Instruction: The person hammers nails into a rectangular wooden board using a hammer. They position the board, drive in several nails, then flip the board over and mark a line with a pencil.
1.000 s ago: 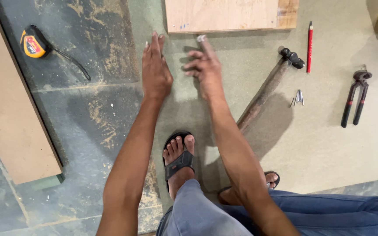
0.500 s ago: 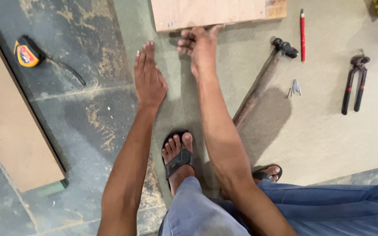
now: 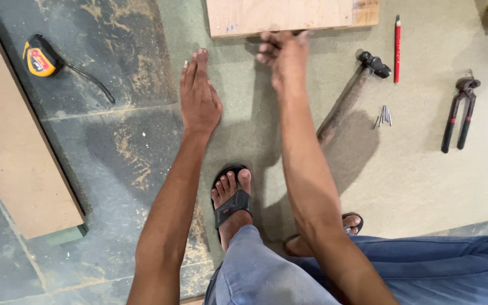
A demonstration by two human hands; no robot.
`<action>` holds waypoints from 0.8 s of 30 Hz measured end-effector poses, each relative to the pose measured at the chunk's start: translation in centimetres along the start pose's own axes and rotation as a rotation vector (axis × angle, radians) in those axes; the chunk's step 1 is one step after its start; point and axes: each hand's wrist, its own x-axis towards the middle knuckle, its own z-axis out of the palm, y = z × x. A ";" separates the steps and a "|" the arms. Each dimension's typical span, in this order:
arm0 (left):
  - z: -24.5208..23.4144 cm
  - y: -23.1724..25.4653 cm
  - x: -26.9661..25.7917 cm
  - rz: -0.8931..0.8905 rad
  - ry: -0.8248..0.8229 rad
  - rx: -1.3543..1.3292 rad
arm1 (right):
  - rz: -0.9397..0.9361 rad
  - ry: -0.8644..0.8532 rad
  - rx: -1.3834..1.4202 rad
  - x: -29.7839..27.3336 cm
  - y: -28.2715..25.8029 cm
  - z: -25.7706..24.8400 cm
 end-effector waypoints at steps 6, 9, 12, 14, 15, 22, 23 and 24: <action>0.6 -0.6 -0.3 -0.042 0.008 -0.081 | 0.087 -0.086 -0.016 -2.1 5.1 5.3; 1.2 -0.8 0.0 -0.086 -0.197 0.112 | 0.132 -0.218 0.010 -3.4 6.7 7.2; 1.3 -1.3 0.1 -0.046 -0.053 0.053 | 0.149 -0.349 0.078 -3.8 7.0 7.3; 1.5 -1.2 -0.1 -0.104 -0.064 0.292 | 0.197 -0.498 0.108 -3.7 6.5 6.5; 1.6 -1.1 -0.4 -0.133 -0.074 0.410 | 0.224 -0.569 0.123 -3.8 6.2 5.9; 0.8 -0.6 0.0 -0.334 0.002 0.080 | 0.279 -0.631 -0.045 -5.5 5.2 3.8; 0.7 -0.5 0.1 -0.302 -0.009 0.125 | 0.213 -0.554 0.010 -5.7 5.2 2.7; 0.5 -0.6 0.2 -0.276 -0.022 0.175 | 0.155 -0.481 0.065 -5.7 5.3 1.6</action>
